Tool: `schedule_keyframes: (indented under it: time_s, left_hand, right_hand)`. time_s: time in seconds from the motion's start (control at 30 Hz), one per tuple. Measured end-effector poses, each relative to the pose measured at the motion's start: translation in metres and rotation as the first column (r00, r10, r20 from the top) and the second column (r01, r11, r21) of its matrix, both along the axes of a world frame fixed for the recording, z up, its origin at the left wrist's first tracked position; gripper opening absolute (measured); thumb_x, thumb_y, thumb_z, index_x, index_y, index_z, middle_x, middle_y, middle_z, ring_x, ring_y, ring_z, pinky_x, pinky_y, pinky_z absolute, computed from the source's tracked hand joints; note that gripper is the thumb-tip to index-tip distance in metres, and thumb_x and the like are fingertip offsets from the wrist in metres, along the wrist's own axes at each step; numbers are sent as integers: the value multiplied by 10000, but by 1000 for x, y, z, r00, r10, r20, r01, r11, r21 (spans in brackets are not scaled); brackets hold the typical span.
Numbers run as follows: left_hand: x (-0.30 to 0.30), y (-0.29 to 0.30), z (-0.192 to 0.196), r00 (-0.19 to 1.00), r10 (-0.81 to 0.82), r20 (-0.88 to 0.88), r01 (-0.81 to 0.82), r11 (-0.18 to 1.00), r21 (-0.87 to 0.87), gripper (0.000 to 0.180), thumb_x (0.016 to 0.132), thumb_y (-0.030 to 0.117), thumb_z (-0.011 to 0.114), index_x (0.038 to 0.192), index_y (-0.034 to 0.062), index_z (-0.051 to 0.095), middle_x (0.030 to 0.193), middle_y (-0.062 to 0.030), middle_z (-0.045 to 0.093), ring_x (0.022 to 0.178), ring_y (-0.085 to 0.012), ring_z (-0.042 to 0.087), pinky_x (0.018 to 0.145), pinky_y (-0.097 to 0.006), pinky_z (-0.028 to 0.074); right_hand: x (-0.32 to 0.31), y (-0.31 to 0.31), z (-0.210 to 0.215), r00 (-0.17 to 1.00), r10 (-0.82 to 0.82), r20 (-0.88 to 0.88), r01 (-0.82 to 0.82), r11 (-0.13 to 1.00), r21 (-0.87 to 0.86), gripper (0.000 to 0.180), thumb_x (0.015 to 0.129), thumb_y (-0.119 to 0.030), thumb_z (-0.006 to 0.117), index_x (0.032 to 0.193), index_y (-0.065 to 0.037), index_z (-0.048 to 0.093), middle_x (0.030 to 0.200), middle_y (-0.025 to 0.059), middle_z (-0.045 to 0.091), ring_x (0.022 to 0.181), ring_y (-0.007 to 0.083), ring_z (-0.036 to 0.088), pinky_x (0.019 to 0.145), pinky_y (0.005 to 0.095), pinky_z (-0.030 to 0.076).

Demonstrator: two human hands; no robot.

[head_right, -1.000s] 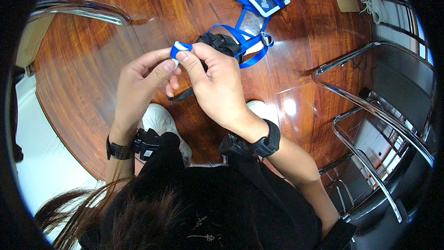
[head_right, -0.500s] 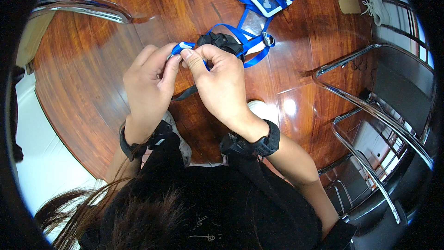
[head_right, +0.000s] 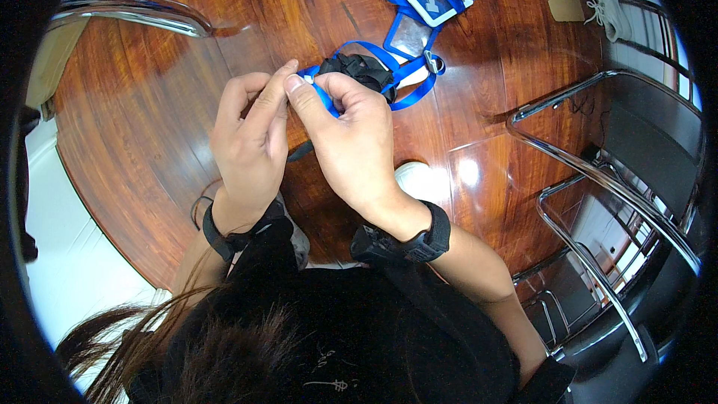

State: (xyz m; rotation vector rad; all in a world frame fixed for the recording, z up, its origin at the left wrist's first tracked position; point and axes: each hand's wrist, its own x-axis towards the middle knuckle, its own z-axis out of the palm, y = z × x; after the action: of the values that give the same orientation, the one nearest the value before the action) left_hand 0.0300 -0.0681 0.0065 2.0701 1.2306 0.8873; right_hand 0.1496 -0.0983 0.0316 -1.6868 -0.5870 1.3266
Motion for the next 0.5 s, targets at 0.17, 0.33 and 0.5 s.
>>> schedule_keyframes:
  time_s: [0.17, 0.33, 0.5]
  left_hand:
    - [-7, 4, 9, 974, 57, 219, 62, 864, -500, 274, 868, 17, 629, 1140, 19, 664, 924, -70, 603, 741, -134, 611, 669, -248, 502]
    - [-23, 24, 9, 911, 195, 365, 240, 470, -850, 236, 912, 107, 631, 1103, -28, 659, 881, -45, 652, 740, -85, 613, 678, -219, 507]
    - [-25, 25, 7, 940, 120, 321, 194, 586, -786, 170, 897, 81, 635, 1012, -38, 676, 848, -51, 655, 719, -99, 623, 653, -224, 507]
  right_hand:
    - [11, 3, -5, 998, 37, -41, -37, 999, 2, 200, 923, -170, 622, 846, 9, 669, 660, -26, 537, 642, 33, 431, 552, 229, 367]
    - [11, 2, -11, 988, 142, 53, -147, 984, 104, 175, 914, -151, 621, 883, 11, 677, 678, 25, 584, 639, 60, 484, 575, 240, 398]
    - [13, 1, -14, 967, 218, 129, -231, 969, 93, 166, 905, -148, 630, 865, 3, 689, 640, 48, 588, 597, 83, 498, 555, 253, 396]
